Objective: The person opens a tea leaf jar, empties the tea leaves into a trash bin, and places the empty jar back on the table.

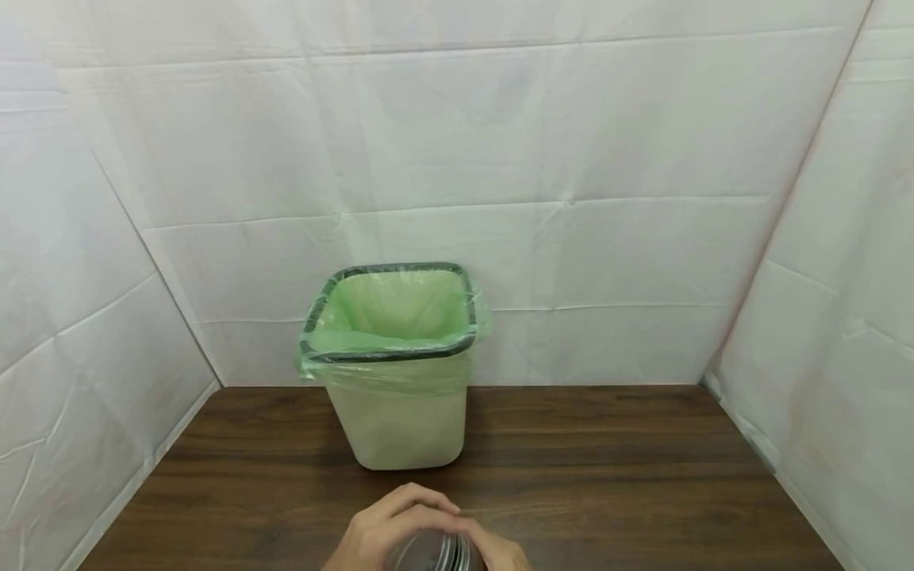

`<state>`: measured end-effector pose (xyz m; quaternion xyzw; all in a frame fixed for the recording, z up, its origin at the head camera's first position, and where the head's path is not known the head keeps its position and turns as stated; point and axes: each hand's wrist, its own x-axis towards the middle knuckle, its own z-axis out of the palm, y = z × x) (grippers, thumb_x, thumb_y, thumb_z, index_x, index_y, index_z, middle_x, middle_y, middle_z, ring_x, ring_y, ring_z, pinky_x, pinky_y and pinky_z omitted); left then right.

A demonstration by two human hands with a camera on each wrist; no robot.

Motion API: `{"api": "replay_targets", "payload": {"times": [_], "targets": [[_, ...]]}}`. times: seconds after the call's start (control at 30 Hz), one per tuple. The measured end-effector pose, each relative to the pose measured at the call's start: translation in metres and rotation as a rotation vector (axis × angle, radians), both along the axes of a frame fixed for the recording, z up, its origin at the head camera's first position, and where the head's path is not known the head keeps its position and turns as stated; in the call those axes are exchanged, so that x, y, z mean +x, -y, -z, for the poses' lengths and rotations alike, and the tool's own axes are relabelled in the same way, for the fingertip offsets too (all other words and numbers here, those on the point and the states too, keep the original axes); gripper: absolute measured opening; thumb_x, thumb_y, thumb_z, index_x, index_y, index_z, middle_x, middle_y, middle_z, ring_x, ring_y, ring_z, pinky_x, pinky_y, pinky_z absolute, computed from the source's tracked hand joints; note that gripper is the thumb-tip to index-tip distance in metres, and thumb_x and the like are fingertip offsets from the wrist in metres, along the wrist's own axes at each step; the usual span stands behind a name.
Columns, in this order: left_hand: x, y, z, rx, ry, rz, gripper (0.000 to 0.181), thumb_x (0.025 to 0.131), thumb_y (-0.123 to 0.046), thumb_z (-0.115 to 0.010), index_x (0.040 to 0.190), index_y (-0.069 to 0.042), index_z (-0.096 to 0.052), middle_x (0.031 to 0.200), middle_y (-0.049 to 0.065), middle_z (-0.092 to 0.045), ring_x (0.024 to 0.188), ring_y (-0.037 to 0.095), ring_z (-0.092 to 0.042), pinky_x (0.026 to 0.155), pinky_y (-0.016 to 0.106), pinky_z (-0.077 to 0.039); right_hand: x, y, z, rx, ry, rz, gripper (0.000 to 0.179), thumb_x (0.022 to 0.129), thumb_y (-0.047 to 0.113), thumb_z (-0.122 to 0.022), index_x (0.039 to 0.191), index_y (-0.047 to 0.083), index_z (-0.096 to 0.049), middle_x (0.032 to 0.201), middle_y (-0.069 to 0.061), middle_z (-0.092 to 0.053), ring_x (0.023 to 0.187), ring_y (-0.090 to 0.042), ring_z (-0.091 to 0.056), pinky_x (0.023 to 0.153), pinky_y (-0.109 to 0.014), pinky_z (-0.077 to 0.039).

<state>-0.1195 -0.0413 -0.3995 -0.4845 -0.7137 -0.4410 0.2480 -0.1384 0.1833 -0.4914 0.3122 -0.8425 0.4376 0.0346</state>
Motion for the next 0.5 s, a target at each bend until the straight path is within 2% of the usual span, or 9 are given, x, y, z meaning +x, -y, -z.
{"api": "replay_targets", "payload": {"times": [0.07, 0.13, 0.17, 0.33, 0.4, 0.5], "targets": [[0.000, 0.001, 0.000, 0.005, 0.010, -0.003, 0.043, 0.103, -0.052, -0.051, 0.117, -0.015, -0.070, 0.117, -0.001, -0.064, 0.106, 0.010, -0.062, 0.088, 0.024, -0.052, -0.003, -0.002, 0.004, 0.014, 0.031, -0.007, 0.055, 0.100, 0.042, -0.057, 0.140, 0.004, -0.054, 0.116, -0.014, -0.070, 0.100, -0.002, -0.061, 0.073, -0.025, -0.051], [0.000, 0.001, 0.001, 0.013, 0.014, -0.002, 0.044, 0.103, -0.052, -0.051, 0.116, -0.015, -0.070, 0.116, 0.000, -0.064, 0.105, 0.010, -0.063, 0.087, 0.024, -0.052, -0.005, -0.004, 0.008, 0.035, 0.009, -0.009, 0.056, 0.100, 0.042, -0.059, 0.141, 0.005, -0.053, 0.120, -0.012, -0.069, 0.103, -0.003, -0.061, 0.074, -0.026, -0.052], [0.000, 0.001, 0.001, 0.018, 0.013, -0.001, 0.045, 0.103, -0.053, -0.052, 0.117, -0.014, -0.070, 0.117, 0.000, -0.064, 0.105, 0.011, -0.063, 0.086, 0.024, -0.053, -0.004, -0.005, 0.006, 0.042, 0.049, -0.014, 0.062, 0.101, 0.048, -0.056, 0.141, 0.001, -0.052, 0.122, -0.016, -0.068, 0.106, -0.003, -0.061, 0.078, -0.026, -0.052], [-0.002, 0.003, 0.003, 0.038, 0.006, -0.003, 0.045, 0.101, -0.053, -0.054, 0.118, -0.014, -0.068, 0.118, 0.002, -0.064, 0.105, 0.012, -0.064, 0.086, 0.024, -0.053, -0.007, -0.008, 0.012, 0.062, -0.095, 0.000, 0.052, 0.095, 0.030, -0.069, 0.140, 0.009, -0.054, 0.124, -0.010, -0.068, 0.108, -0.003, -0.059, 0.076, -0.027, -0.052], [-0.003, 0.004, 0.004, 0.045, -0.002, -0.009, 0.046, 0.101, -0.054, -0.054, 0.119, -0.014, -0.068, 0.117, 0.002, -0.064, 0.104, 0.012, -0.064, 0.086, 0.025, -0.053, -0.005, -0.007, 0.009, 0.056, -0.152, 0.005, 0.052, 0.091, 0.023, -0.072, 0.138, 0.009, -0.055, 0.124, -0.003, -0.068, 0.108, -0.003, -0.060, 0.075, -0.027, -0.053], [-0.004, 0.004, 0.006, 0.059, -0.024, -0.021, 0.047, 0.102, -0.054, -0.053, 0.117, -0.012, -0.068, 0.115, 0.004, -0.064, 0.103, 0.013, -0.065, 0.085, 0.025, -0.054, 0.000, -0.005, -0.003, 0.028, -0.172, 0.004, 0.052, 0.090, 0.020, -0.073, 0.136, 0.004, -0.055, 0.128, 0.005, -0.065, 0.111, -0.003, -0.059, 0.078, -0.026, -0.053]]}}
